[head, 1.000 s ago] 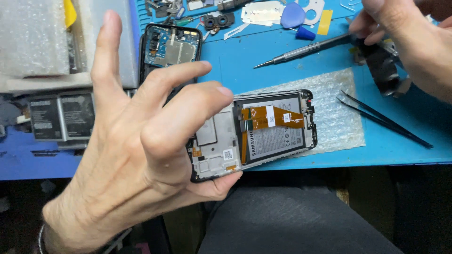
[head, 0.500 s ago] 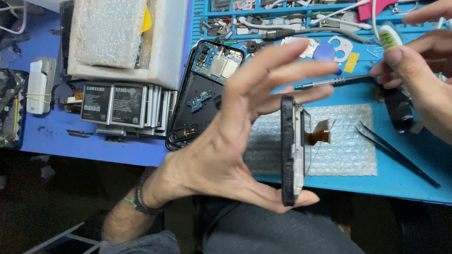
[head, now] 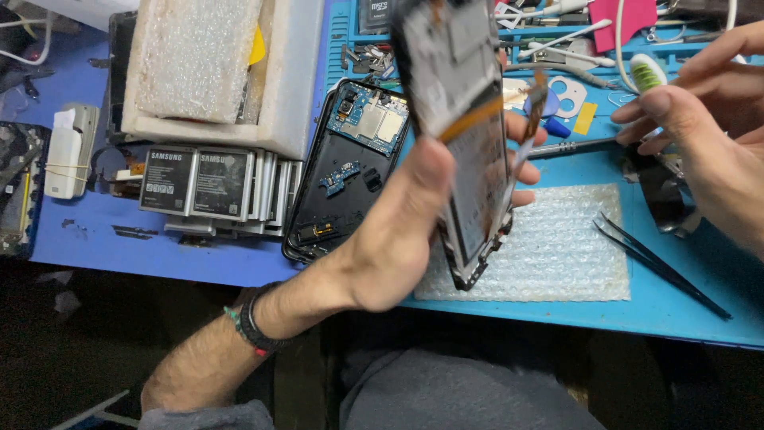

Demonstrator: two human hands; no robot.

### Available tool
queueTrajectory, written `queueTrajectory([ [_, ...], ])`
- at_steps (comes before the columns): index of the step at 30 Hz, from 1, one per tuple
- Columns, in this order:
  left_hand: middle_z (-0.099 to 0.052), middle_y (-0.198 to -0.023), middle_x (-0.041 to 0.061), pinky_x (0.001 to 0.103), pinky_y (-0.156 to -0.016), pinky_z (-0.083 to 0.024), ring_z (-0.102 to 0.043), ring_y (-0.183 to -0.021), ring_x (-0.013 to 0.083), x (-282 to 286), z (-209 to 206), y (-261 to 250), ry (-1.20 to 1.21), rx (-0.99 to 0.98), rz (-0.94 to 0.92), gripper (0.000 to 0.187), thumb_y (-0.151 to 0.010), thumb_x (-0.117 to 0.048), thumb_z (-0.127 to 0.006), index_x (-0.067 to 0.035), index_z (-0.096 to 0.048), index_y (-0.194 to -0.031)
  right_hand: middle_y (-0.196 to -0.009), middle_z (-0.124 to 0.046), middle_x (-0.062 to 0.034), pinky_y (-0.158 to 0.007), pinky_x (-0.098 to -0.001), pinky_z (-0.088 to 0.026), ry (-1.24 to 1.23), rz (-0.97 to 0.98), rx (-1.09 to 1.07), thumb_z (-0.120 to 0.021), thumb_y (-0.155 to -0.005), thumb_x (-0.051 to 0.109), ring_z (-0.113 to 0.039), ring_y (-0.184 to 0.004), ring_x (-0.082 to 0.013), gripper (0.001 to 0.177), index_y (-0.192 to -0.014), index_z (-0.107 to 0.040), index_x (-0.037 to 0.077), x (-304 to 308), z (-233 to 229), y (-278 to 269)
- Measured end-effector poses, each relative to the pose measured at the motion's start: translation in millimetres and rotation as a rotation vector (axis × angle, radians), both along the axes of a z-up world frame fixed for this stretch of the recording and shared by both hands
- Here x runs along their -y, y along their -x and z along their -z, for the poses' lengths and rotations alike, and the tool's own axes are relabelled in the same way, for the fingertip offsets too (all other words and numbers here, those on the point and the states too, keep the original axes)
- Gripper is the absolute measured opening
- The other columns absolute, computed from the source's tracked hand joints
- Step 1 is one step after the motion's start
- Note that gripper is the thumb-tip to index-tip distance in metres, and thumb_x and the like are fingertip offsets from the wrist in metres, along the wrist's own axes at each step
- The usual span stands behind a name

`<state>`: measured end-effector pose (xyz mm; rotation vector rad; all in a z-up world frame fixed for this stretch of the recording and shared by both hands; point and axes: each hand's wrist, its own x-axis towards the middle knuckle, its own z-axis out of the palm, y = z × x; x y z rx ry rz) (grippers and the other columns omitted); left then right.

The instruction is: The person cleans the interior of a disassembled smartphone using a small brush and a spray bottle. They then use tweezers to handle a small circuit board component on a piece of bubble wrap.

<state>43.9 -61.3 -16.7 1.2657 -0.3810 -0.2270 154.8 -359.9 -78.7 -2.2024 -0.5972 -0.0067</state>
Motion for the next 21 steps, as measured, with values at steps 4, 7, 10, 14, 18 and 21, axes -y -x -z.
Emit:
queueTrajectory([
  [4, -0.066, -0.132, 0.027, 0.060, -0.100, -0.066, -0.072, -0.105, 0.0331, 7.3, -4.9, -36.6, 0.599, -0.250, -0.152, 0.091, -0.106, -0.073, -0.031, 0.003, -0.054, -0.151, -0.130, -0.069, -0.0249, -0.085, -0.0405, -0.053, 0.039, 0.072, -0.178, -0.040, -0.127, 0.026, -0.068, -0.104, -0.0322, 0.040, -0.138, -0.054, -0.010, -8.8, -16.3, 2.5],
  [7, -0.069, -0.120, 0.031, 0.064, -0.091, -0.064, -0.074, -0.100, 0.0407, 3.2, 5.6, -62.3, 0.853, -0.175, -0.178, 0.082, -0.115, -0.071, -0.036, 0.003, -0.056, -0.145, -0.124, -0.073, -0.0293, -0.077, -0.0342, -0.059, -0.076, 0.068, -0.063, -0.054, -0.128, 0.005, -0.074, -0.093, -0.0312, 0.021, -0.133, -0.048, -0.014, -37.5, -53.6, 26.3],
  [10, -0.071, -0.115, 0.029, 0.062, -0.088, -0.064, -0.073, -0.098, 0.0400, 1.1, 4.9, -76.5, 0.889, -0.098, -0.193, 0.083, -0.115, -0.069, -0.036, 0.007, -0.065, -0.123, -0.118, -0.073, -0.0306, -0.075, -0.0333, -0.061, -0.177, 0.117, -0.143, -0.056, -0.124, -0.001, -0.075, -0.088, -0.0325, 0.017, -0.131, -0.045, -0.012, -48.2, -61.3, 33.5],
  [14, -0.072, -0.113, 0.024, 0.068, -0.085, -0.063, -0.073, -0.097, 0.0383, 2.0, 10.0, -70.0, 0.945, -0.226, -0.253, 0.073, -0.117, -0.070, -0.040, -0.004, -0.064, -0.137, -0.104, -0.071, -0.0319, -0.068, -0.0366, -0.064, -0.313, 0.135, -0.336, -0.057, -0.110, 0.000, -0.076, -0.082, -0.0355, 0.019, -0.124, -0.053, -0.011, -47.5, -54.7, 42.5],
  [18, -0.073, -0.109, 0.022, 0.063, -0.083, -0.062, -0.073, -0.093, 0.0342, 3.6, 1.4, -61.5, 1.048, -0.276, -0.295, 0.077, -0.115, -0.068, -0.045, 0.006, -0.070, -0.115, -0.110, -0.064, -0.0106, -0.059, -0.0238, -0.068, -0.587, 0.060, -0.458, -0.069, -0.100, 0.017, -0.074, -0.073, -0.0229, 0.019, -0.116, -0.064, 0.008, -45.0, -38.3, 61.1],
  [21, -0.070, -0.109, 0.020, 0.066, -0.083, -0.062, -0.072, -0.094, 0.0328, 2.4, -0.2, -58.8, 1.112, -0.317, -0.298, 0.075, -0.117, -0.068, -0.046, 0.004, -0.067, -0.117, -0.092, -0.064, -0.0129, -0.060, -0.0242, -0.068, -0.583, 0.030, -0.429, -0.067, -0.102, 0.022, -0.075, -0.073, -0.0210, 0.019, -0.110, -0.062, 0.006, -69.8, -50.0, 66.8],
])
